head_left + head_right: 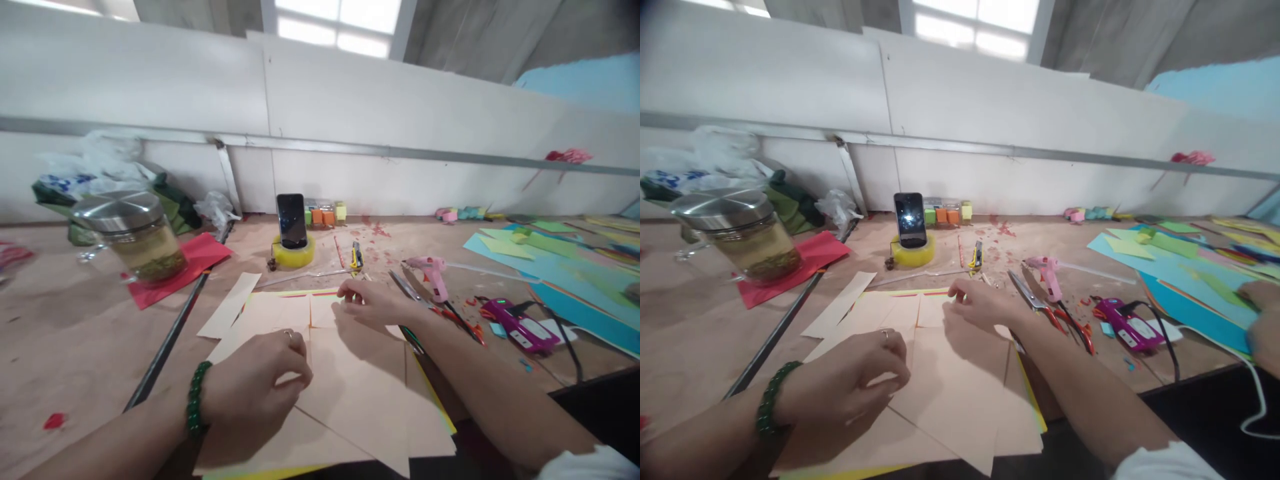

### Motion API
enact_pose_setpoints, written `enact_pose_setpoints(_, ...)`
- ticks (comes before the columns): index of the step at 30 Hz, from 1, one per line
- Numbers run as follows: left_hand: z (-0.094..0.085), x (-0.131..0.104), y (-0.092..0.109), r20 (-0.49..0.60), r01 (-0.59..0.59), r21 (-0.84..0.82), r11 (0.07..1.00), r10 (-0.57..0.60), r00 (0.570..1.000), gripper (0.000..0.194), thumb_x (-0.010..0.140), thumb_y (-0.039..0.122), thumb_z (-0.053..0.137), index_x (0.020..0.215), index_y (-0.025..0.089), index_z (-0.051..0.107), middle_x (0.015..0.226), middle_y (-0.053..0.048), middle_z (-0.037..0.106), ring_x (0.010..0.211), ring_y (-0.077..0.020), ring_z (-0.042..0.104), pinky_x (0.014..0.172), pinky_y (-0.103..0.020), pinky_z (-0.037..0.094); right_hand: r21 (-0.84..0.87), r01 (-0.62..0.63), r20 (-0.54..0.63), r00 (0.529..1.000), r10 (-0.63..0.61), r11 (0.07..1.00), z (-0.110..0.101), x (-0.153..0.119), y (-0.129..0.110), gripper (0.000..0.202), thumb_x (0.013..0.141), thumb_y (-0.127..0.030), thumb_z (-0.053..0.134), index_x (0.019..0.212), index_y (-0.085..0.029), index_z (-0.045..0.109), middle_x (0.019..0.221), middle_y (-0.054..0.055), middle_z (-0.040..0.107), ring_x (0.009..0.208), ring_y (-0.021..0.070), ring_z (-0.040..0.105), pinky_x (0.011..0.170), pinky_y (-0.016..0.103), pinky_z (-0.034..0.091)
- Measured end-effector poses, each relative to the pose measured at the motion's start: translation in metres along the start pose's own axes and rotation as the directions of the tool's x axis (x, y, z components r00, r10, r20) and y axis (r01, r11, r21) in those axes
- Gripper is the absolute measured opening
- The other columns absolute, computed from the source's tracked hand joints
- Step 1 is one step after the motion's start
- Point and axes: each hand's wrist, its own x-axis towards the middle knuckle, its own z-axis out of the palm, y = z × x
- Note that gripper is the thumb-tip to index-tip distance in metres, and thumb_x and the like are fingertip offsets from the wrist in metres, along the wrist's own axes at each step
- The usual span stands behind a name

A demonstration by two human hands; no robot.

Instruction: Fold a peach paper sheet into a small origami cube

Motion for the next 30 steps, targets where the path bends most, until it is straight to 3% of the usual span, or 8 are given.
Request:
enact_pose_setpoints(5, 0.008, 0.011, -0.021, -0.429, 0.295, 0.128, 0.947, -0.215, 0.877, 0.029, 0.076, 0.022, 0.057, 0.104, 0.018, 0.066, 0.1, -0.009, 0.063, 0.095, -0.0262, 0.058, 0.083, -0.038, 0.047, 0.111, -0.026, -0.167, 0.985, 0.044, 0.993, 0.031, 0.0, -0.02, 0.055, 0.07, -0.037, 0.074, 0.12, -0.019, 0.058, 0.106, 0.007, 0.063, 0.084, 0.0186, 0.059, 0.071, 0.029, 0.043)
enact_pose_setpoints(9, 0.008, 0.016, -0.027, -0.364, 0.389, 0.252, 0.886, -0.286, 0.887, 0.042, 0.072, 0.036, 0.066, 0.108, 0.015, 0.063, 0.112, -0.016, 0.061, 0.105, -0.0337, 0.054, 0.09, -0.047, 0.042, 0.189, -0.004, -0.163, 0.986, 0.035, 0.982, 0.042, 0.004, -0.018, 0.075, 0.064, -0.031, 0.08, 0.132, -0.019, 0.051, 0.103, 0.005, 0.062, 0.091, 0.0204, 0.058, 0.079, 0.031, 0.044)
enact_pose_setpoints(15, 0.009, 0.018, -0.026, -0.381, 0.445, 0.16, 0.881, -0.361, 0.851, 0.031, 0.066, 0.035, 0.07, 0.09, 0.018, 0.061, 0.11, -0.012, 0.06, 0.103, -0.0315, 0.054, 0.09, -0.047, 0.04, 0.263, 0.086, -0.231, 0.973, -0.024, 0.961, 0.05, 0.011, -0.004, 0.063, 0.071, -0.034, 0.072, 0.128, -0.018, 0.053, 0.101, 0.004, 0.06, 0.083, 0.0175, 0.055, 0.074, 0.029, 0.043)
enact_pose_setpoints(18, 0.011, 0.02, -0.028, -0.434, 0.407, 0.054, 0.912, -0.346, 0.832, 0.021, 0.064, 0.023, 0.066, 0.082, 0.018, 0.056, 0.097, -0.007, 0.062, 0.092, -0.0262, 0.055, 0.081, -0.04, 0.042, 0.336, 0.118, -0.241, 0.97, -0.036, 0.934, 0.052, 0.014, -0.003, 0.052, 0.07, -0.032, 0.071, 0.118, -0.016, 0.058, 0.087, 0.001, 0.059, 0.071, 0.014, 0.051, 0.064, 0.026, 0.039)
enact_pose_setpoints(20, 0.012, 0.02, -0.032, -0.469, 0.335, -0.067, 0.94, -0.326, 0.821, 0.008, 0.069, 0.021, 0.06, 0.073, 0.019, 0.053, 0.083, -0.004, 0.062, 0.082, -0.0224, 0.055, 0.075, -0.036, 0.042, 0.415, 0.144, -0.223, 0.973, -0.053, 0.898, 0.051, 0.015, -0.004, 0.027, 0.07, -0.033, 0.069, 0.09, -0.015, 0.064, 0.069, -0.003, 0.051, 0.062, 0.0118, 0.045, 0.057, 0.024, 0.034)
enact_pose_setpoints(22, 0.012, 0.021, -0.035, -0.513, 0.206, -0.26, 0.943, -0.316, 0.798, 0.01, 0.076, 0.026, 0.056, 0.07, 0.019, 0.052, 0.075, -0.003, 0.061, 0.075, -0.0193, 0.054, 0.07, -0.033, 0.043, 0.496, 0.182, -0.225, 0.971, -0.076, 0.849, 0.05, 0.016, -0.006, 0.028, 0.072, -0.039, 0.067, 0.062, -0.017, 0.054, 0.058, -0.005, 0.041, 0.056, 0.01, 0.039, 0.053, 0.023, 0.03)
enact_pose_setpoints(26, 0.009, 0.021, -0.039, -0.466, -0.026, -0.682, 0.731, -0.406, 0.786, 0.047, 0.071, 0.046, 0.069, 0.106, 0.016, 0.058, 0.078, -0.002, 0.06, 0.072, -0.0168, 0.057, 0.063, -0.028, 0.047, 0.683, 0.255, -0.262, 0.96, -0.097, 0.685, 0.047, 0.016, -0.011, 0.045, 0.067, -0.057, 0.07, 0.06, -0.018, 0.051, 0.059, -0.003, 0.046, 0.056, 0.0107, 0.043, 0.053, 0.024, 0.034)
enact_pose_setpoints(30, 0.006, 0.021, -0.035, -0.292, 0.041, -0.859, 0.51, -0.556, 0.778, 0.078, 0.063, 0.049, 0.078, 0.128, 0.016, 0.051, 0.061, 0.007, 0.05, 0.058, -0.0122, 0.053, 0.053, -0.022, 0.046, 0.742, 0.279, -0.295, 0.952, -0.076, 0.61, 0.048, 0.012, -0.014, 0.046, 0.066, -0.061, 0.072, 0.069, -0.017, 0.059, 0.067, 0.0, 0.058, 0.061, 0.013, 0.051, 0.056, 0.025, 0.04)
